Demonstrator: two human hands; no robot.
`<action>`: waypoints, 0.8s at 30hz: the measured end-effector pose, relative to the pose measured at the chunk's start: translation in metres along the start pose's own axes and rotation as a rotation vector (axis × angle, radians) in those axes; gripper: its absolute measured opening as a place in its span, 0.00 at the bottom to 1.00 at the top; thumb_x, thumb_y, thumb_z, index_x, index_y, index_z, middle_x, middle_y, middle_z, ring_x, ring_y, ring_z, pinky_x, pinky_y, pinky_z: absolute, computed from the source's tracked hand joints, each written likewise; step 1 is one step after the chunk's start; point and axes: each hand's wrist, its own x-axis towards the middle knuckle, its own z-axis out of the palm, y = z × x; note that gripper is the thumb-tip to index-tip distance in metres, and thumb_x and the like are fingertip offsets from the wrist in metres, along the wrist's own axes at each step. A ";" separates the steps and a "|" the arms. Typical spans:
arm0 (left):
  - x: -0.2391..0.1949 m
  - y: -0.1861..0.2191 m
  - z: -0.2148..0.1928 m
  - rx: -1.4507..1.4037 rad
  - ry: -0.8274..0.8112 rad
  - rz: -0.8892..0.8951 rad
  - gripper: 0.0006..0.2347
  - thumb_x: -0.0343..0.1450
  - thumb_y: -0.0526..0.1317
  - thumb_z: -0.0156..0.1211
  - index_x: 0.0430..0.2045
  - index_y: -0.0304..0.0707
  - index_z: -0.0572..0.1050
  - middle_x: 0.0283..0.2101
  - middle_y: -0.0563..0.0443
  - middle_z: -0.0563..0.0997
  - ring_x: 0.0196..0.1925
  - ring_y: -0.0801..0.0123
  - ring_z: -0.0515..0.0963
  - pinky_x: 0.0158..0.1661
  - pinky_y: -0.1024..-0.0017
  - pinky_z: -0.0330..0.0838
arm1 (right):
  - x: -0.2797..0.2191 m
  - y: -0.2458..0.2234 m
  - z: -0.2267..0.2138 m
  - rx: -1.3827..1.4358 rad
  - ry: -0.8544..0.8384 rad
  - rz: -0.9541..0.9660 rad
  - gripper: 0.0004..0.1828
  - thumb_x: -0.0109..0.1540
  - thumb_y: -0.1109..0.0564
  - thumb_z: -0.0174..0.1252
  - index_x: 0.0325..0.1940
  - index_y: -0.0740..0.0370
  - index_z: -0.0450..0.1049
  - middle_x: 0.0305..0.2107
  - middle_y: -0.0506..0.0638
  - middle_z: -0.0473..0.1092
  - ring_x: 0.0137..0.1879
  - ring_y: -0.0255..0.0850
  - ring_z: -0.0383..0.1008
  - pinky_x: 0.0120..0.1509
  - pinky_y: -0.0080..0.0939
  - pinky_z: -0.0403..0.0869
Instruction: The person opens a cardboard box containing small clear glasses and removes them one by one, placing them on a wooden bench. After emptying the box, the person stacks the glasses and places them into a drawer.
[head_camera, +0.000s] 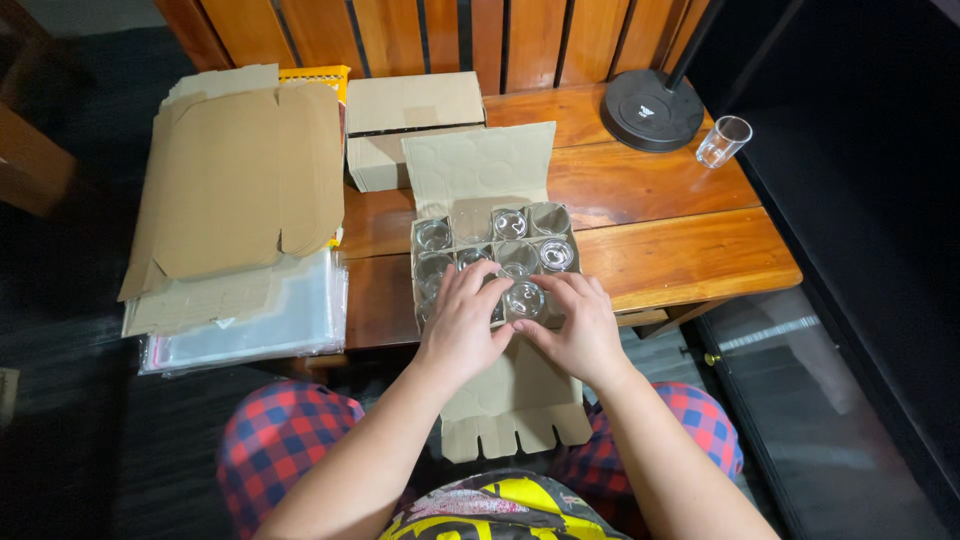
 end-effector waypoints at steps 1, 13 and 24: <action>0.000 -0.003 0.001 -0.002 -0.002 0.000 0.24 0.62 0.38 0.72 0.54 0.36 0.76 0.61 0.44 0.70 0.72 0.50 0.65 0.71 0.40 0.51 | 0.001 0.000 0.001 -0.001 -0.001 0.002 0.34 0.53 0.40 0.74 0.62 0.45 0.75 0.49 0.43 0.73 0.61 0.45 0.72 0.63 0.52 0.70; -0.001 -0.009 0.004 -0.011 -0.002 0.027 0.27 0.61 0.38 0.73 0.55 0.38 0.74 0.60 0.46 0.68 0.72 0.50 0.64 0.71 0.40 0.53 | 0.000 0.000 0.009 -0.059 -0.031 -0.011 0.35 0.54 0.37 0.72 0.62 0.46 0.74 0.49 0.46 0.74 0.61 0.49 0.72 0.65 0.52 0.70; -0.002 -0.012 0.009 0.058 0.016 0.075 0.29 0.59 0.37 0.76 0.56 0.37 0.72 0.61 0.45 0.66 0.72 0.49 0.63 0.70 0.39 0.54 | 0.002 -0.010 0.005 -0.113 -0.048 0.009 0.35 0.54 0.38 0.72 0.62 0.49 0.74 0.47 0.48 0.75 0.60 0.49 0.72 0.64 0.49 0.71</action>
